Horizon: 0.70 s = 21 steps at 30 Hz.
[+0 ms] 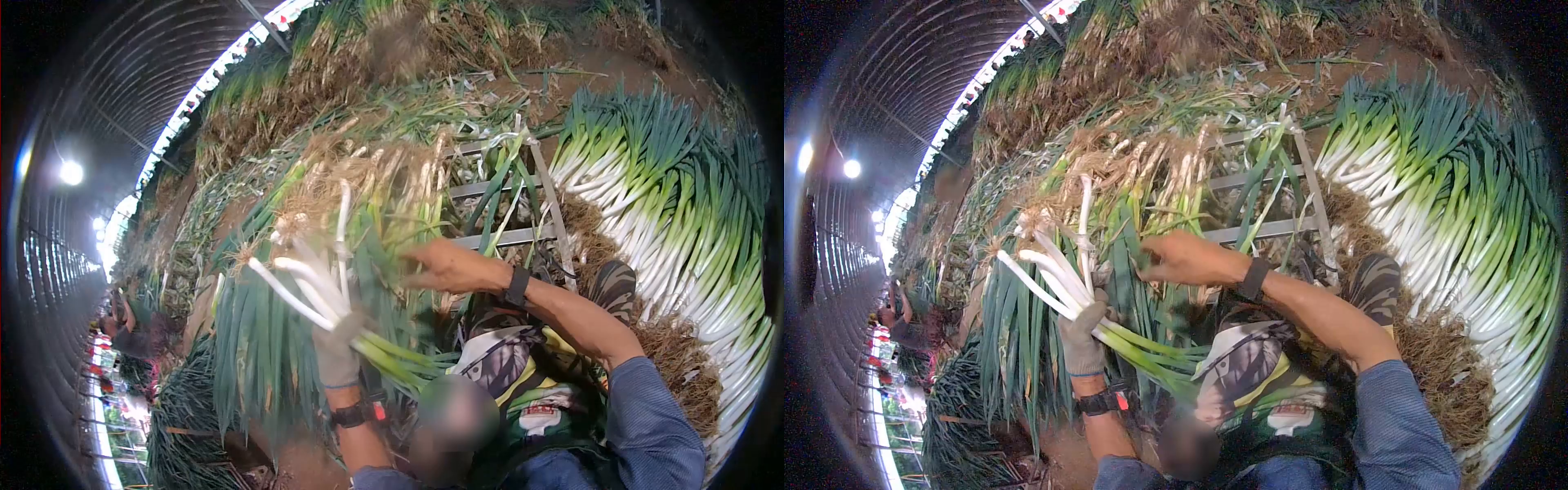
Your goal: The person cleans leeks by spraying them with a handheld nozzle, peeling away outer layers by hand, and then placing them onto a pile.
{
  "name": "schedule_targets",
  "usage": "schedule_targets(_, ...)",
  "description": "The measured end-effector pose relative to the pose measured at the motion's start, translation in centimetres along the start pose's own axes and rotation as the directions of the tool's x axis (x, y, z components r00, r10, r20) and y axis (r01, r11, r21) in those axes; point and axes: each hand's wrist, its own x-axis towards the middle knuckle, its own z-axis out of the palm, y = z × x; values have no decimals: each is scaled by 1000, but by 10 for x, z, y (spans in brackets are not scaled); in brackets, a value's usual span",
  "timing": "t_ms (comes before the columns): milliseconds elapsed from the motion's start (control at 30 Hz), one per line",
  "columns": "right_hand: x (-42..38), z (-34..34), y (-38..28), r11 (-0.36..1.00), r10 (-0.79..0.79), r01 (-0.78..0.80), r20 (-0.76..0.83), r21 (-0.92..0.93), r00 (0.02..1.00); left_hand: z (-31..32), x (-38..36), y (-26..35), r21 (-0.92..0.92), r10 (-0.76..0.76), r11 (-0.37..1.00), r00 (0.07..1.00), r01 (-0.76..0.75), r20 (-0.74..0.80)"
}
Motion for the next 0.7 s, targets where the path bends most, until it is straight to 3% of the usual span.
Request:
schedule_targets(133,15,-3,-8,992,-55,81,-232,100,971,10,-3,2,52,16,999,1000,-16,3)
schedule_targets(233,26,4,-17,993,-115,114,-317,-20,941,25,-8,-3,166,2,986,999,-8,40)
schedule_targets(300,32,-6,-27,984,-40,-20,-321,-179,946,37,-12,-9,270,38,961,997,-53,62)
schedule_targets(367,36,-25,-32,933,37,-150,-326,-328,945,44,-17,-17,250,-14,968,996,-7,83)
schedule_targets(400,41,-37,-11,921,-143,-70,-503,-382,852,42,-19,-21,263,-5,965,995,-21,99)
schedule_targets(433,50,-58,20,892,-321,-3,-638,-451,700,40,-21,-24,276,6,961,994,-37,112)
schedule_targets(467,57,-97,50,851,-320,-77,-630,-519,707,35,-22,-23,293,-6,956,996,-19,84)
schedule_targets(533,28,-146,29,933,-99,-200,-747,-301,658,15,-25,-18,328,-32,944,999,27,8)
schedule_targets(567,13,-171,16,950,14,-252,-787,-182,617,7,-25,-14,246,2,969,999,7,-34)
schedule_targets(600,2,-180,10,931,247,-364,-675,-34,695,3,-21,-10,167,34,986,996,-20,-78)
schedule_targets(700,-13,-138,54,794,25,-251,-383,-553,923,-13,-9,16,75,129,990,986,-122,-102)
